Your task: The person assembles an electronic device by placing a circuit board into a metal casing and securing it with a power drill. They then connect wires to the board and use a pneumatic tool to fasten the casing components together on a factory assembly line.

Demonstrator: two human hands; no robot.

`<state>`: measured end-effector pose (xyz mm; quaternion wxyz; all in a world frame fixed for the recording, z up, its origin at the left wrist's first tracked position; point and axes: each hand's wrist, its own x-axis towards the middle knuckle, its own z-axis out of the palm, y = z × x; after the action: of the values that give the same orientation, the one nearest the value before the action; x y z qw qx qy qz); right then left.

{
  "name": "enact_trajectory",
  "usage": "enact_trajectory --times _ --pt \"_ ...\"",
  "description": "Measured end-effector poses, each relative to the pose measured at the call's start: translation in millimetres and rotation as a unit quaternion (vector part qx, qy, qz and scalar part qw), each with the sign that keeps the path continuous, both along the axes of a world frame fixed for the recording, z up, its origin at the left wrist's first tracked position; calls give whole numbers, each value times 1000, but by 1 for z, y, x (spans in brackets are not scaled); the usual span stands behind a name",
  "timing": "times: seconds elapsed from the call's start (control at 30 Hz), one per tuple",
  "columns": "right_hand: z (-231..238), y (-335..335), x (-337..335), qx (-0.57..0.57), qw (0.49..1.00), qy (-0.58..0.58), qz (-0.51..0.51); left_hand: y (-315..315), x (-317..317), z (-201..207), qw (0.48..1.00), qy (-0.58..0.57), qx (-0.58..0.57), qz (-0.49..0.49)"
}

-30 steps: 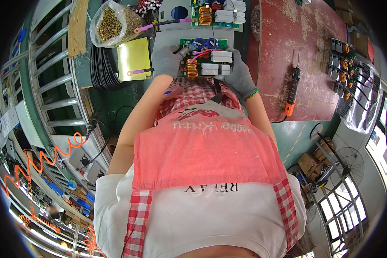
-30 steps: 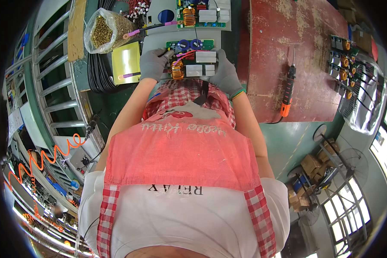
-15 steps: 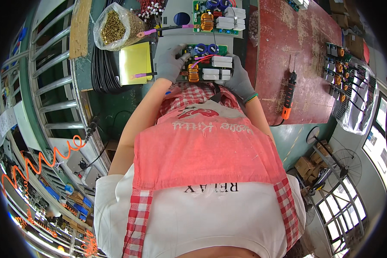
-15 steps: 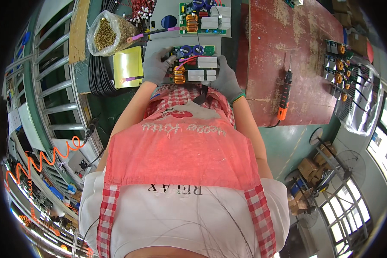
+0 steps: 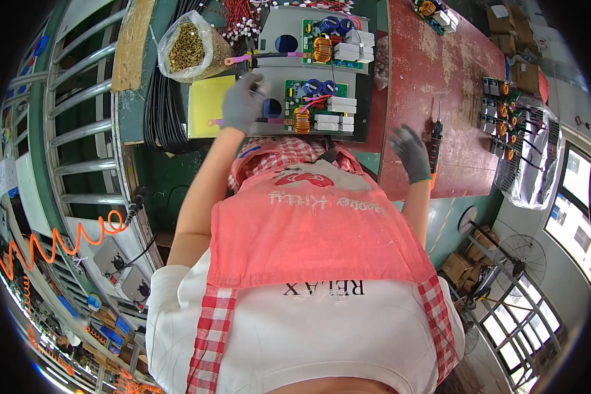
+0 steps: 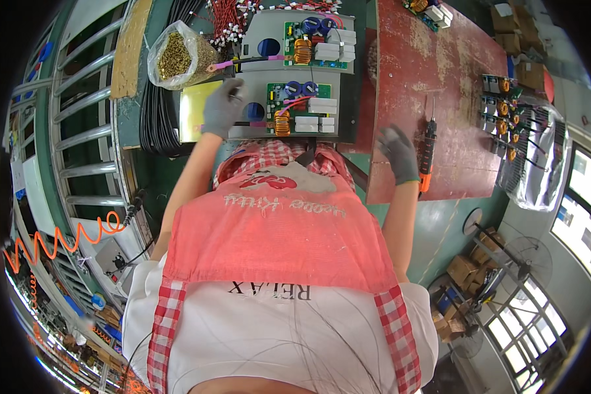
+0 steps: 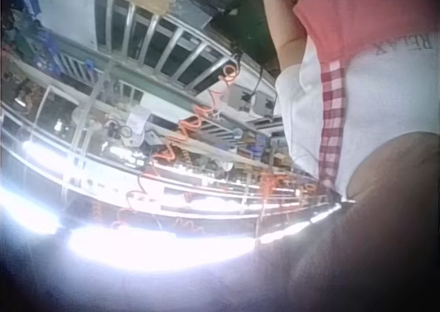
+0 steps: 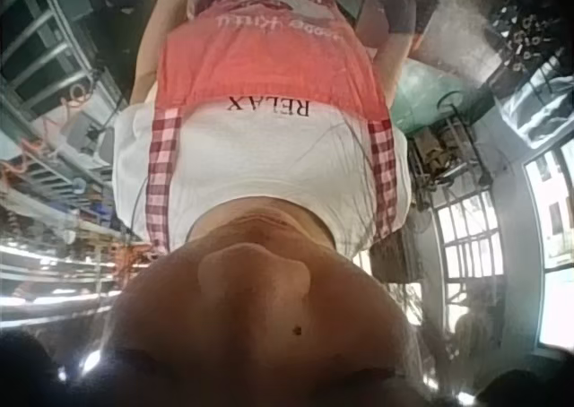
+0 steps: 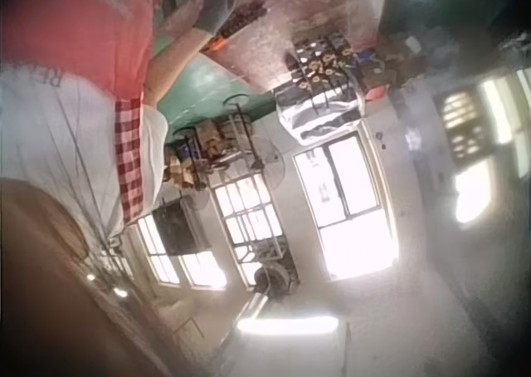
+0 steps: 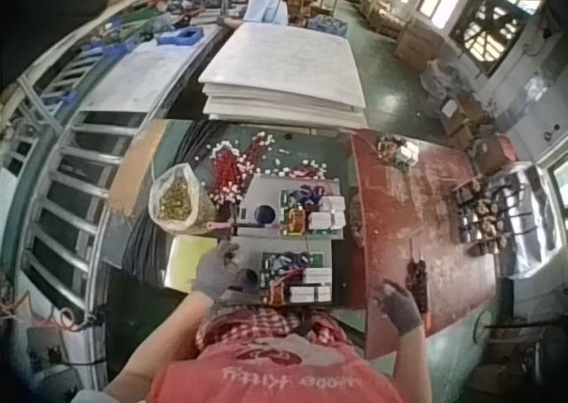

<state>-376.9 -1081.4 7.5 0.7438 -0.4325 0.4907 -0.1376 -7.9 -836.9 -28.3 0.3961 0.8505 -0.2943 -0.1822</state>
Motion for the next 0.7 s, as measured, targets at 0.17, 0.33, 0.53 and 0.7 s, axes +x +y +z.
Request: enact_trajectory --times 0.17,0.33,0.53,0.7 --pt "-26 -24 -94 478 581 -230 -617 33 98 22 980 -170 83 67" --pt "-37 -37 -112 235 821 -94 -511 9 181 7 929 -291 221 -57" --pt "-78 -75 -150 212 873 75 -432 -19 197 -2 885 -289 346 -117" --pt "-61 -84 -134 361 664 -66 -652 -10 196 -17 881 -287 361 -103"
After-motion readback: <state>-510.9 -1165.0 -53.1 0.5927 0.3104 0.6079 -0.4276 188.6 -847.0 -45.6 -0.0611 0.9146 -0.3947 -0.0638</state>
